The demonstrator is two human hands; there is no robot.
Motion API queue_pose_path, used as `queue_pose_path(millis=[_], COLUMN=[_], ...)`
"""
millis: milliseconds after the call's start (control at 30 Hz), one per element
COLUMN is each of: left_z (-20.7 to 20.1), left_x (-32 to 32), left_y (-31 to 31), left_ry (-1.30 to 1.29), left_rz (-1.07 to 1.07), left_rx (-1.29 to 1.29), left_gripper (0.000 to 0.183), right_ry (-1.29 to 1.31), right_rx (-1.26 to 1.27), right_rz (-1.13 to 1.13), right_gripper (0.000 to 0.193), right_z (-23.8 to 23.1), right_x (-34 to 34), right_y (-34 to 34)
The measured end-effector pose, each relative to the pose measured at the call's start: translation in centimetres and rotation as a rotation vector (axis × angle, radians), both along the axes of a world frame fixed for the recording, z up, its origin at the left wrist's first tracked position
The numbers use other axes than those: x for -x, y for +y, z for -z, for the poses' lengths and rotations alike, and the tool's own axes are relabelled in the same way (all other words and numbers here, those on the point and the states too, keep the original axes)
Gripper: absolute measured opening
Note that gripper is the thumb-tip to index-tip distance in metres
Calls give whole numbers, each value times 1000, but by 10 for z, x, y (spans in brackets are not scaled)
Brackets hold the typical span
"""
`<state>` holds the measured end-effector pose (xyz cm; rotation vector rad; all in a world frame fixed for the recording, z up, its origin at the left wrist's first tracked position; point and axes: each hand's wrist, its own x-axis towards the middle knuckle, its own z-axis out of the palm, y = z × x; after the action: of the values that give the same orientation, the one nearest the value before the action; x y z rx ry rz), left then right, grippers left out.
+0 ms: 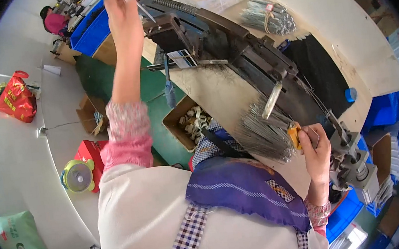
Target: Manually assemble industrial brushes by inserting bristles into frames and applying small components.
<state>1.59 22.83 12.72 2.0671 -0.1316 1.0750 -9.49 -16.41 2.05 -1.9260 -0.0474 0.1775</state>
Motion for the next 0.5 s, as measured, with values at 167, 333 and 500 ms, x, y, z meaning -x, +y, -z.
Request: queue_pose_path(millis=[167,333,500], left_z=[139,207,200], left_x=[80,108,115], left_y=[-17,60,123], left_ry=[376,762,877], left_rz=[-444,-710,-755], left_rx=[-561,-425,-320], left_gripper=[104,88,81], right_ry=[40,37,86], right_rx=[-110,-71,-142], right_rz=[-18,-117,-33], right_gripper=[17,18,14], right_z=[5,7,8], right_x=[-2,-12,-11], right_y=[3,7,6])
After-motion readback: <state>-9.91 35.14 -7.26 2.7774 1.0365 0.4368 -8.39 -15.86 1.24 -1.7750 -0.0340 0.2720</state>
